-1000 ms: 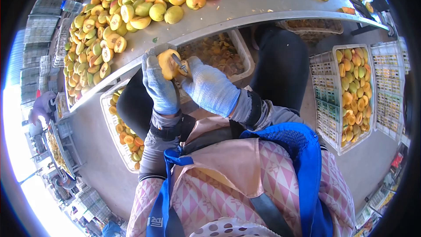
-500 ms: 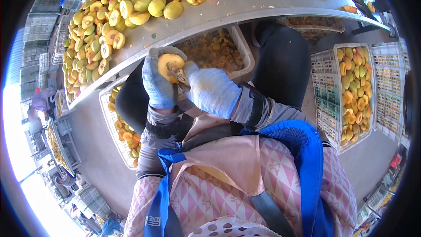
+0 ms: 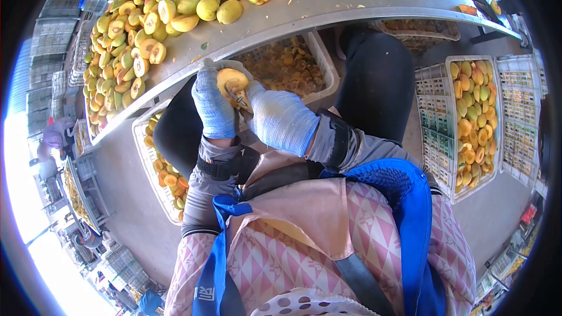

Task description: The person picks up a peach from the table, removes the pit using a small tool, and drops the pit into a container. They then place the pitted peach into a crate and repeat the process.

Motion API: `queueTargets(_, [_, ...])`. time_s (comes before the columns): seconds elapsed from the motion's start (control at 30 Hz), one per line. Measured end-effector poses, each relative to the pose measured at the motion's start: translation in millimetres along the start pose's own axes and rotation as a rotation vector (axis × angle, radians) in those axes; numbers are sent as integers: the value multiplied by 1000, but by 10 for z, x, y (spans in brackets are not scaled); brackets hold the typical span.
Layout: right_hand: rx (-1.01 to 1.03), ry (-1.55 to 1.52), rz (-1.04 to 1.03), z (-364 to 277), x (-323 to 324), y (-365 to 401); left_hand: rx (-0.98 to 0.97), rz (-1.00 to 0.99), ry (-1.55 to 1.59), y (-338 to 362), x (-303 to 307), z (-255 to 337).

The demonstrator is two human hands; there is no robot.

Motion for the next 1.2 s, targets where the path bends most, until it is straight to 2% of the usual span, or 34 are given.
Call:
queueTargets(0.1, [-49, -90, -3, 45, -69, 1, -193, -34, -99, 68, -46, 184])
queueTargets(0.2, [-95, -223, 23, 55, -122, -11, -267, -49, -135, 96, -94, 251])
queueTargets(0.3, [-75, -335, -6, 30, -115, -42, -248, -99, -107, 76, -126, 272])
queueTargets(0.43, [-5, -450, -143, 39, -175, -88, -93, -171, -59, 13, -79, 114])
queueTargets(0.53, [-85, -554, -165, 7, -195, -81, -7, -210, -61, -17, -63, 37])
queueTargets(0.6, [-141, -452, -49, 83, -215, -36, 24, -236, -89, -31, -79, 1])
queueTargets(0.7, [-198, -442, 16, 109, -211, -34, 103, -81, -62, -4, -77, -51])
queueTargets(0.73, [-215, -463, 18, 120, -211, -37, 24, -207, 29, 6, -100, -8])
queueTargets(0.83, [-141, -463, -51, 76, -289, -38, -132, -83, -102, 60, -33, 156])
queueTargets(0.97, [-135, -169, -167, 81, -190, -10, 98, -146, -157, 14, -69, 12])
queueTargets(1.03, [-107, -136, -149, 139, -219, -13, 55, -130, -153, 8, -54, 37])
queueTargets(1.13, [-46, -656, -184, 65, -258, -87, -21, -117, -126, 45, -85, 132])
queueTargets(1.2, [41, -539, -121, 41, -192, -109, -85, -69, -127, 50, -69, 192])
Point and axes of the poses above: each hand's wrist, its own y-axis away from the middle knuckle, its own x-axis out of the back of the hand, z = x × y, the point moved 9 cm from there along -y, towards the middle knuckle, and after that the axes turned 14 degrees about z, right-handed, at the moved point
